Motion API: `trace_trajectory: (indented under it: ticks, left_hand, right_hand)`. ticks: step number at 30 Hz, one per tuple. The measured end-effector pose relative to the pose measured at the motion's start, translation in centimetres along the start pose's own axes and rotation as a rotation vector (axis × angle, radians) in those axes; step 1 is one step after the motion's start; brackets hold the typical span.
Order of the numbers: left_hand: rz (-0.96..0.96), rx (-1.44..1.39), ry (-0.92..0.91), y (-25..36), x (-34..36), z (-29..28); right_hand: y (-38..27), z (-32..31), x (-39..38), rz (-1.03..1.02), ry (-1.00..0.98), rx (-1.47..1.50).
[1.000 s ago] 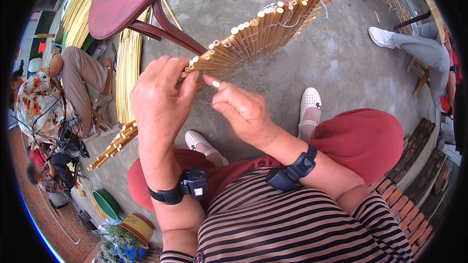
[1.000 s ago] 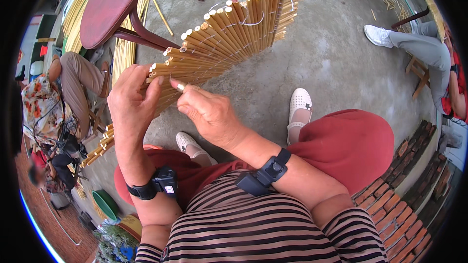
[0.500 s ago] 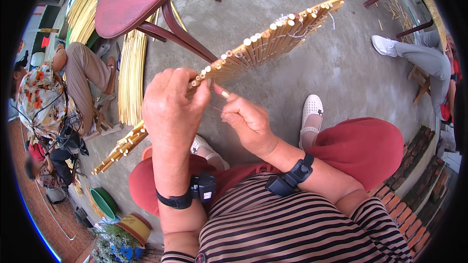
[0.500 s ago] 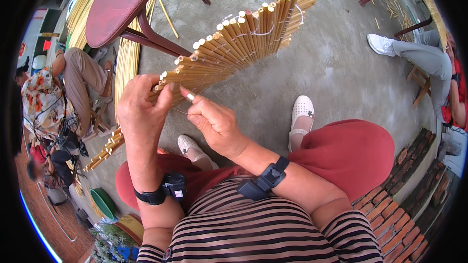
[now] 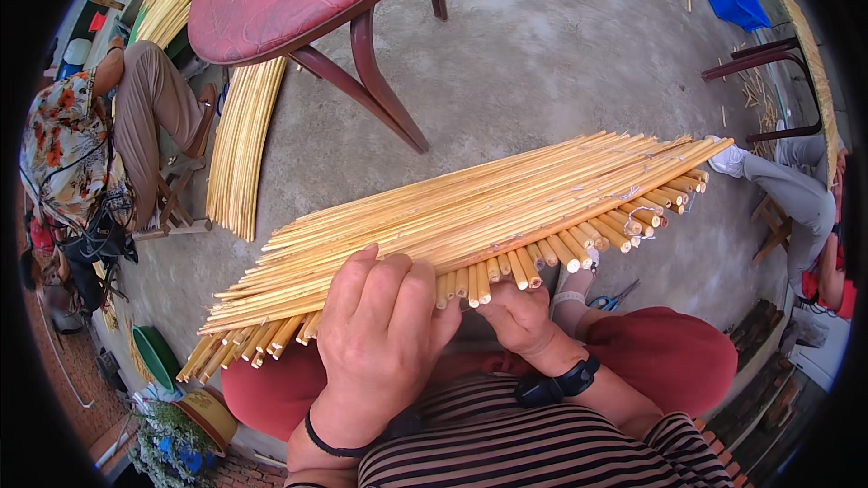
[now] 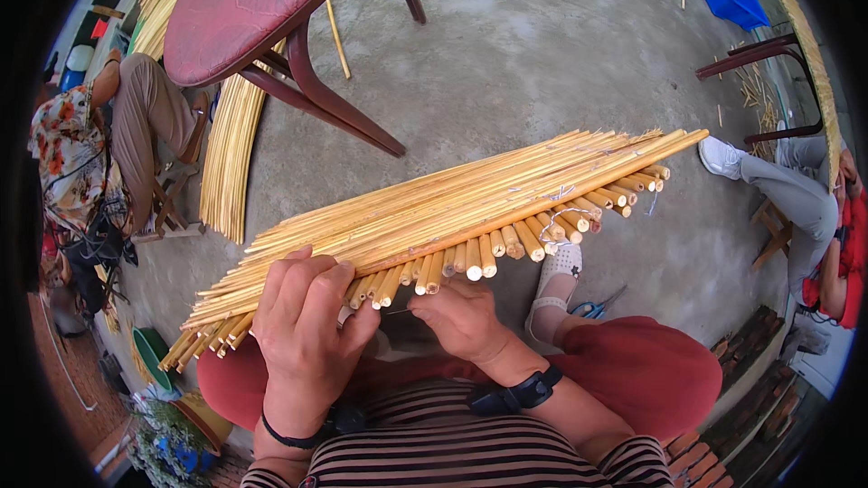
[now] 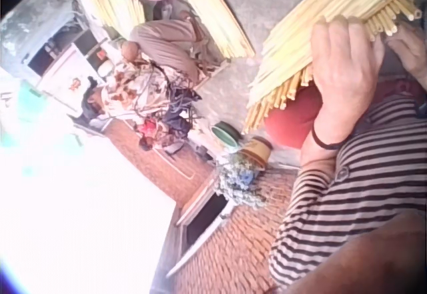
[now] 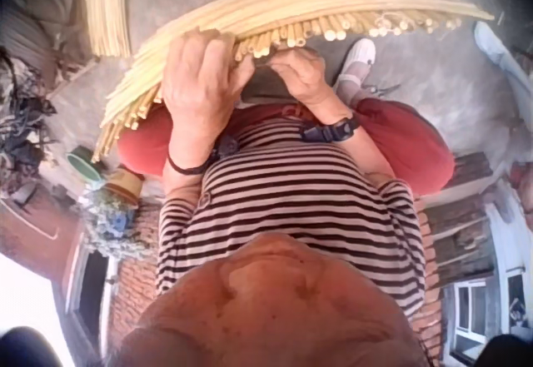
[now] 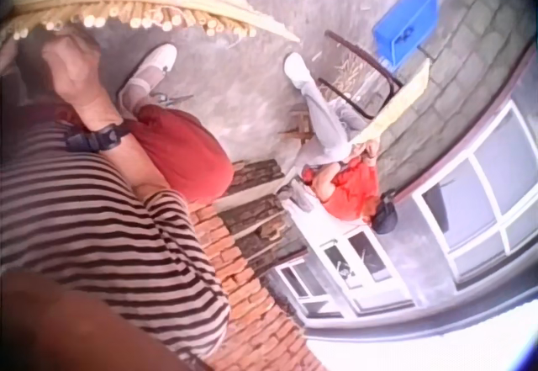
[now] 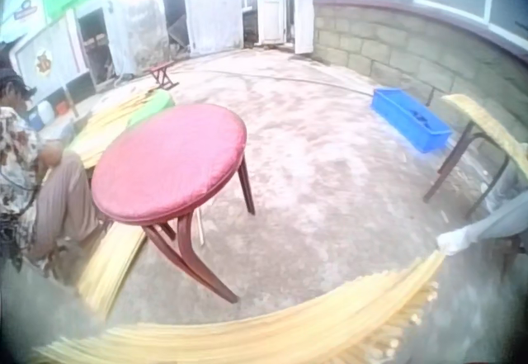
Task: The person weaves a reed mat by hand, using a needle and thread to secure the reeds together and lifting the section to check the progress.
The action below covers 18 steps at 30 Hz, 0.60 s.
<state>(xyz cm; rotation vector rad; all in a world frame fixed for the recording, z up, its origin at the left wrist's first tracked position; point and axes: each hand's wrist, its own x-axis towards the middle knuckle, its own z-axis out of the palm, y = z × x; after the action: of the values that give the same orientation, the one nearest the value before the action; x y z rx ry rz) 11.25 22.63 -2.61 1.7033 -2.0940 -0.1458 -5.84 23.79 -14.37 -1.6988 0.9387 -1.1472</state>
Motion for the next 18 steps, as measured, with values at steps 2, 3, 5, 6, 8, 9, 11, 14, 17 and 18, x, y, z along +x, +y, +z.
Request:
trace_trajectory:
  ticks: [2, 3, 5, 6, 8, 9, 11, 14, 17, 18]
  left_hand:
    - [0.006, 0.017, -0.012, -0.2, 1.0, -0.5]
    - [0.006, 0.031, -0.010, -0.4, 1.5, -0.8]
    - [0.002, 0.047, -0.011, -0.2, 1.3, -0.6]
    - [0.006, 0.051, 0.008, -0.2, 1.4, -0.5]
    - [0.020, 0.053, 0.011, -0.4, 1.7, -0.3]
    - [0.026, 0.053, 0.047, -0.5, 1.8, 0.0]
    - [0.036, 0.042, 0.095, -0.6, 2.3, 0.2]
    - [0.019, 0.057, 0.140, -1.0, 2.4, 0.5]
    - [0.022, 0.048, 0.167, -1.3, 2.6, 0.9]
    - [0.004, 0.048, 0.176, -1.3, 2.6, 0.9]
  right_hand:
    - [-0.2, -0.1, 0.8, -0.005, 0.011, 0.011]
    - [-0.4, -0.2, 1.2, -0.002, 0.013, 0.012]
    - [-0.4, -0.6, 0.8, 0.101, -0.018, 0.073]
    - [-0.5, -0.7, 0.7, 0.102, -0.016, 0.075]
    - [-0.9, -1.0, 0.9, 0.218, 0.006, 0.246]
    - [-1.0, -0.9, 1.3, 0.209, 0.045, 0.385]
    - [-1.6, -0.9, 2.3, 0.176, 0.104, 0.391]
    - [-3.1, -1.5, 3.5, 0.210, 0.180, 0.434]
    - [-4.1, -1.5, 3.9, 0.204, 0.143, 0.267]
    - [-4.4, -1.3, 3.8, 0.206, 0.154, 0.266]
